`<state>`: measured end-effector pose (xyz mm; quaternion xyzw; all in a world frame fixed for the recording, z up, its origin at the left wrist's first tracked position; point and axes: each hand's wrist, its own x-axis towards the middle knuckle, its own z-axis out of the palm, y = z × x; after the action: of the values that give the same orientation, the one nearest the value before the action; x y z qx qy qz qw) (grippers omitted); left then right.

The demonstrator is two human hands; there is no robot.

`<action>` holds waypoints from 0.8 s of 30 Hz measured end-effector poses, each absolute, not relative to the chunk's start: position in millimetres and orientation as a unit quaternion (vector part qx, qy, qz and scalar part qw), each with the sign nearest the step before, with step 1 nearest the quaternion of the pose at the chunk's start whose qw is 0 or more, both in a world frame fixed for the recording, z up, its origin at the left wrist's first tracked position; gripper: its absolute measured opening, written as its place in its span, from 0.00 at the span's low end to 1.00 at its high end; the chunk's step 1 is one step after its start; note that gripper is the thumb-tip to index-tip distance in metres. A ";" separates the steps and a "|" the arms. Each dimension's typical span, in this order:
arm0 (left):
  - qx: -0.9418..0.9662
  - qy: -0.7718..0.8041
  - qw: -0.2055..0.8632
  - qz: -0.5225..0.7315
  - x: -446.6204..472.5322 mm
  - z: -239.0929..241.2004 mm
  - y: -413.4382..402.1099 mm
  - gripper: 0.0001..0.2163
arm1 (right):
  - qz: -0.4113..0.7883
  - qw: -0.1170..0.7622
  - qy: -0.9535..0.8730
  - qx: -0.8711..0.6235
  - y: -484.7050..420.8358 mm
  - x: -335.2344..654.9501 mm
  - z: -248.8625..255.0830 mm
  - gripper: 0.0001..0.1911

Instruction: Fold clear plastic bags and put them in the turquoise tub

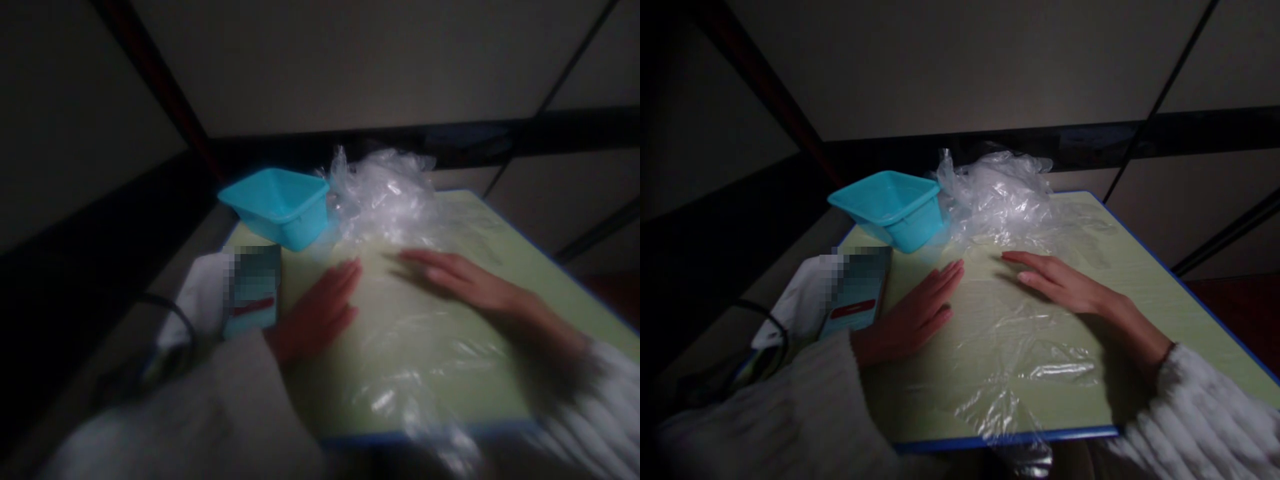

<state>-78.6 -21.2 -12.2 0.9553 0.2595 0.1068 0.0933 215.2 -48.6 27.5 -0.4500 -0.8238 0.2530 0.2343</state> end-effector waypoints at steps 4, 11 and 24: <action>0.957 0.251 0.078 0.118 -80.0 -7.1 -26.4 0.28 | 0.326 0.284 -0.773 -0.464 -42.1 217.7 24.0 0.17; 0.961 0.238 0.107 0.090 -79.7 -12.8 -33.2 0.29 | 0.502 0.353 -0.611 -0.501 -24.2 221.7 0.0 0.09; 0.962 0.248 0.101 0.047 -83.4 -15.2 -18.8 0.30 | 0.456 0.412 -0.566 -0.550 -14.4 236.5 -6.5 0.07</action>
<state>-83.4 -18.8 -15.2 0.9624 0.2479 0.0466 0.1011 236.5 -14.4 -6.5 -0.5498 -0.5659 0.4559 0.4119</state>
